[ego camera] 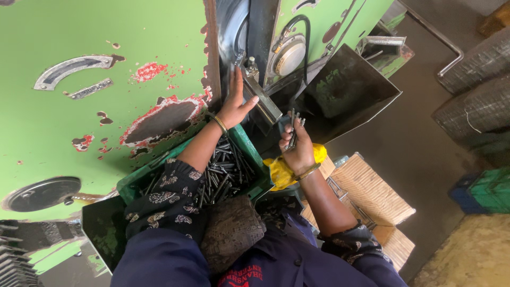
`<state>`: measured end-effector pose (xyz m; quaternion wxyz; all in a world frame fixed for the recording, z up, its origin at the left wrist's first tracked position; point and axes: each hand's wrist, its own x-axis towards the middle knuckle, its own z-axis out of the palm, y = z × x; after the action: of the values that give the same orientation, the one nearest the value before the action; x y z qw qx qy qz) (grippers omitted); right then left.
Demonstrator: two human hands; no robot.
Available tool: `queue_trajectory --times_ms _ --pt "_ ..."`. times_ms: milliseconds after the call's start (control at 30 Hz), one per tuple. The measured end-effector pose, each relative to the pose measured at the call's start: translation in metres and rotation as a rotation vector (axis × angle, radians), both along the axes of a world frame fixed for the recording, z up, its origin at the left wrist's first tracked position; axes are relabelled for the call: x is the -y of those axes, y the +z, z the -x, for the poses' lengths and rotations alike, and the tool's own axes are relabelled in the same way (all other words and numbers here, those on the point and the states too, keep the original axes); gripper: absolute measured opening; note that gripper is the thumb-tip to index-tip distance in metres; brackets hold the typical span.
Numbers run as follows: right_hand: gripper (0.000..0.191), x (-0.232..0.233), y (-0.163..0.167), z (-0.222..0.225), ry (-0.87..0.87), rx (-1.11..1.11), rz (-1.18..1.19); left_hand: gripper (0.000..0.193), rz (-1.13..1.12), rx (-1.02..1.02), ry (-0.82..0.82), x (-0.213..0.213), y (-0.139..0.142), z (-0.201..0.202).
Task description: The person repeatedly picks small metal rods from a cardboard box and grinds them against a rotating grinding wheel. After grinding, the rods are placed into a green plastic bin. The process is repeated continuously throughout the clip.
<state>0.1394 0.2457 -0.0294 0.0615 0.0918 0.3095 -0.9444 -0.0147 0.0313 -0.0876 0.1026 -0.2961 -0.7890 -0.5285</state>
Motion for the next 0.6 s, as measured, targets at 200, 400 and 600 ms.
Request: queue_trajectory --times_ms 200,400,600 --pt "0.043 0.006 0.019 -0.014 0.199 -0.241 0.021 0.095 -0.034 -0.042 0.036 -0.002 -0.005 0.001" --pt "0.049 0.012 0.034 -0.021 0.308 -0.243 -0.096 0.132 0.052 -0.019 0.043 -0.003 0.006 -0.002" --pt "0.044 0.014 0.033 -0.017 0.244 -0.111 -0.168 0.155 0.080 0.030 -0.008 -0.001 0.020 -0.009"
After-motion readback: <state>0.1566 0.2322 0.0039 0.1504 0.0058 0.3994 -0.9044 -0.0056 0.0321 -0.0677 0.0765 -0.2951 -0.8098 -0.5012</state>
